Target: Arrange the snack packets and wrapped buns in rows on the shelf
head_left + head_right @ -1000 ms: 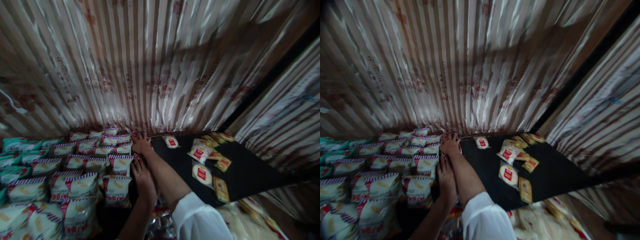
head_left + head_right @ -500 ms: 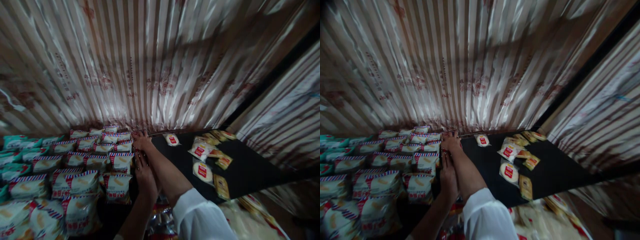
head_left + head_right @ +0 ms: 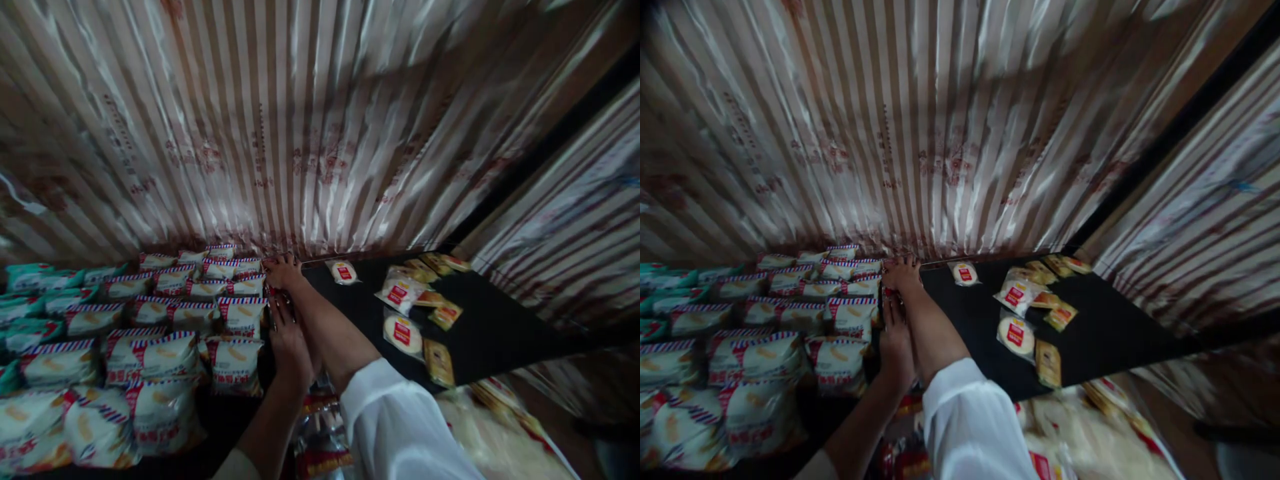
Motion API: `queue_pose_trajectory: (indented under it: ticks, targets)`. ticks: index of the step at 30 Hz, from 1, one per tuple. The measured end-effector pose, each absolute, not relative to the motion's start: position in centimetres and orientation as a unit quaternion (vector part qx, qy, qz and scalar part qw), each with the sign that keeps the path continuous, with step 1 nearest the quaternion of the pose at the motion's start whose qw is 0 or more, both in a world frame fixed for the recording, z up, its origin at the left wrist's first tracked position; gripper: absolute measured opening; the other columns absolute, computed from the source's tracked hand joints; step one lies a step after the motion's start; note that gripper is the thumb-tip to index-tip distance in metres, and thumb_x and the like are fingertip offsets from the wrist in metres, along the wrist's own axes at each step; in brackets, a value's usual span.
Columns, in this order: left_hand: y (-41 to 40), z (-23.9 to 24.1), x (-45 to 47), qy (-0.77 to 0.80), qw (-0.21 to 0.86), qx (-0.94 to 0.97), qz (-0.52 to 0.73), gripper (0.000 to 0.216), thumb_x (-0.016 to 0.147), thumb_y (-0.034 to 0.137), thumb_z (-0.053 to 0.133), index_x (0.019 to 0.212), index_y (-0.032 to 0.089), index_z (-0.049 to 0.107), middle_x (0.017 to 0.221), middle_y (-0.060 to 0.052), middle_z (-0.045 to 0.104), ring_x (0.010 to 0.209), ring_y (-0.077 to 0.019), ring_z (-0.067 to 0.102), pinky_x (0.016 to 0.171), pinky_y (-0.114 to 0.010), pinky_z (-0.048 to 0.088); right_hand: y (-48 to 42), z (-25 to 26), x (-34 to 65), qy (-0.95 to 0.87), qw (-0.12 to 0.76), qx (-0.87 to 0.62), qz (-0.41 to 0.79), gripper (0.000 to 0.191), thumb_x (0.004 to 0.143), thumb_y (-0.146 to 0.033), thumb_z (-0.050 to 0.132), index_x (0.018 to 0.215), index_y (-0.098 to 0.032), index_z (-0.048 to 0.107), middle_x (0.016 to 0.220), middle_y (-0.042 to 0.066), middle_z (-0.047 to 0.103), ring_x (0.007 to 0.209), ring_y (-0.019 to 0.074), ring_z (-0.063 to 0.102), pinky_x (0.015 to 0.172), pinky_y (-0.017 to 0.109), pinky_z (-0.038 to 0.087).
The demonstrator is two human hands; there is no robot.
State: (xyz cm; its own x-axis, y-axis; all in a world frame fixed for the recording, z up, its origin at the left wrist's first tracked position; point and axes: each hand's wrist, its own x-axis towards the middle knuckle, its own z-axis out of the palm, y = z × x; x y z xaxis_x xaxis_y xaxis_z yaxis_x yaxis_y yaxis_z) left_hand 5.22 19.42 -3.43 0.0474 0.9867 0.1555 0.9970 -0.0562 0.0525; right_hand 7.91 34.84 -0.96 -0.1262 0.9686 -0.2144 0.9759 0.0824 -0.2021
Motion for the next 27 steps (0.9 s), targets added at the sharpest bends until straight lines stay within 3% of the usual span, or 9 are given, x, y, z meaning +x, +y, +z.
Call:
queue_pose_trajectory:
  ticks: [4, 8, 12, 18, 22, 27]
  targets:
    - [19.3, -3.2, 5.1, -0.686, 0.017, -0.723, -0.079, 0.058, 0.087, 0.004, 0.028, 0.143, 0.020, 0.034, 0.147, -0.016, 0.037, 0.135, -0.0339, 0.033, 0.076, -0.036, 0.058, 35.0, -0.9, 7.9, 0.725, 0.009, 0.667, -0.172, 0.052, 0.091, -0.057, 0.021, 0.137, -0.042, 0.040, 0.152, 0.002, 0.027, 0.140, 0.0358, 0.013, 0.105, 0.060, 0.012]
    - [18.9, -2.4, 5.0, -0.672, -0.022, -0.734, -0.095, 0.054, 0.089, 0.021, 0.039, 0.142, 0.012, 0.036, 0.149, -0.020, 0.031, 0.139, -0.0372, 0.024, 0.083, -0.042, 0.055, 34.6, -0.5, 8.2, 0.734, -0.002, 0.654, -0.182, 0.055, 0.093, -0.053, 0.013, 0.141, -0.039, 0.036, 0.155, 0.002, 0.022, 0.142, 0.0351, 0.007, 0.106, 0.063, 0.006]
    - [18.5, -1.7, 5.0, -0.678, -0.049, -0.727, -0.098, 0.061, 0.087, 0.031, 0.045, 0.143, 0.010, 0.033, 0.150, -0.021, 0.028, 0.140, -0.0376, 0.021, 0.087, -0.044, 0.053, 33.9, -0.2, 8.5, 0.739, -0.071, 0.655, -0.137, 0.051, 0.095, -0.049, 0.017, 0.143, -0.037, 0.032, 0.155, 0.001, 0.024, 0.143, 0.0290, 0.008, 0.109, 0.058, 0.008]
    - [18.6, -2.2, 5.2, -0.682, -0.068, -0.715, -0.140, 0.062, 0.088, 0.040, 0.044, 0.143, 0.014, 0.033, 0.151, -0.018, 0.029, 0.140, -0.0359, 0.021, 0.091, -0.047, 0.050, 32.0, 1.2, 9.4, 0.719, -0.163, 0.671, -0.082, 0.046, 0.098, -0.039, 0.024, 0.137, -0.024, 0.044, 0.154, 0.006, 0.026, 0.142, 0.0204, 0.017, 0.113, 0.042, 0.015]
    - [18.5, -2.6, 5.1, -0.679, -0.064, -0.712, -0.166, 0.060, 0.088, 0.040, 0.044, 0.142, 0.016, 0.035, 0.151, -0.017, 0.029, 0.141, -0.0344, 0.020, 0.093, -0.048, 0.049, 28.3, 1.0, 12.4, 0.679, -0.255, 0.670, -0.158, 0.048, 0.098, -0.037, 0.020, 0.133, -0.020, 0.049, 0.148, 0.004, 0.038, 0.138, 0.0137, 0.029, 0.111, 0.029, 0.024]
    - [18.3, -2.4, 4.9, -0.679, -0.090, -0.710, -0.165, 0.062, 0.088, 0.041, 0.042, 0.144, 0.016, 0.031, 0.152, -0.017, 0.026, 0.141, -0.0339, 0.019, 0.095, -0.048, 0.047, 20.9, -3.1, 16.8, 0.528, -0.425, 0.647, -0.350, 0.059, 0.092, -0.056, 0.027, 0.130, -0.018, 0.053, 0.135, 0.008, 0.054, 0.128, 0.0186, 0.046, 0.108, 0.034, 0.032]
